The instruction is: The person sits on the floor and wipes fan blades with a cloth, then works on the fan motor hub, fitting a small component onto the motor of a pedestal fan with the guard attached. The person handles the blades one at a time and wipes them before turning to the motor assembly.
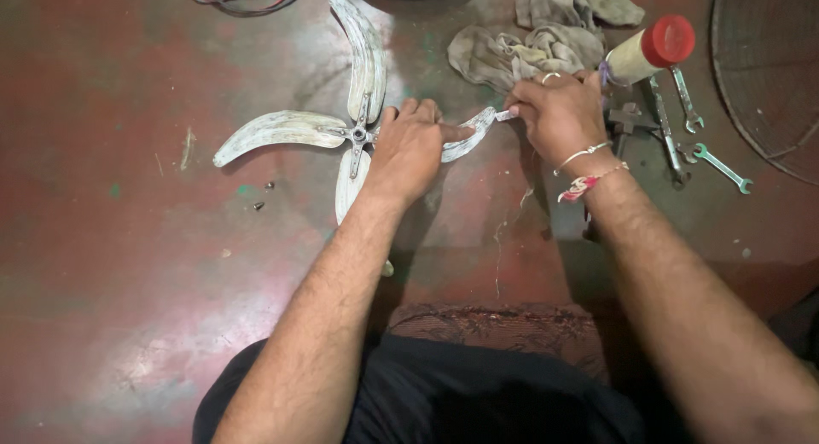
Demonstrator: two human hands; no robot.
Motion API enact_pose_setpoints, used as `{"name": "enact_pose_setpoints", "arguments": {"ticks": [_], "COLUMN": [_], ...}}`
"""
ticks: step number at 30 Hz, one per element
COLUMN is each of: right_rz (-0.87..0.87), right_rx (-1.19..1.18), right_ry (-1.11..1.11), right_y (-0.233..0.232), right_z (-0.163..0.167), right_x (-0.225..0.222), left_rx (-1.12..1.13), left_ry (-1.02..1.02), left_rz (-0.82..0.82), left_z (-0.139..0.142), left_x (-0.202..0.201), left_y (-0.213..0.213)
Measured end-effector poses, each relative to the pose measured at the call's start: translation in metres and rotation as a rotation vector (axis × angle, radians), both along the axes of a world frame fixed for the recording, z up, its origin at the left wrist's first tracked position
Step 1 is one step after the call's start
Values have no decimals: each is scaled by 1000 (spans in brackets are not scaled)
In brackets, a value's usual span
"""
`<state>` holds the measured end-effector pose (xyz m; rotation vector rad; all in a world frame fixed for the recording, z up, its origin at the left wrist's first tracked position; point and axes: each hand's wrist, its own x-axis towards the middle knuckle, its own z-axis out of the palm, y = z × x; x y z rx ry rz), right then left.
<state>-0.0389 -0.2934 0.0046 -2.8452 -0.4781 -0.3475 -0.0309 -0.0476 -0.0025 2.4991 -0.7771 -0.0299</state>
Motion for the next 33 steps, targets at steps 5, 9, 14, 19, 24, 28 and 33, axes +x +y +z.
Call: {"name": "enact_pose_setpoints", "arguments": {"ticks": [5, 9, 14, 19, 24, 28, 33], "right_rz": [65, 105, 94, 98, 98, 113, 101], "right_rx": [-16, -9, -17, -16, 15, 6, 20], "right_ry": [3, -4, 25, -25, 17, -15, -8], "right_y": [-2, -5, -4, -2, -2, -1, 0], "right_z": [-9, -10, -11, -11, -8, -8, -8], "right_x": [7, 7, 6, 5, 3, 3, 3], "left_rx": [10, 17, 21, 25, 35, 30, 30], "left_ry": [15, 18, 27, 19, 35, 32, 55], "left_rz": [17, 14, 19, 21, 23, 26, 29], "left_z": [-2, -3, -3, -3, -3, -2, -1], "left_x": [1, 2, 2, 1, 1, 1, 1], "left_y": [-1, -2, -2, -2, -2, -2, -2]}}
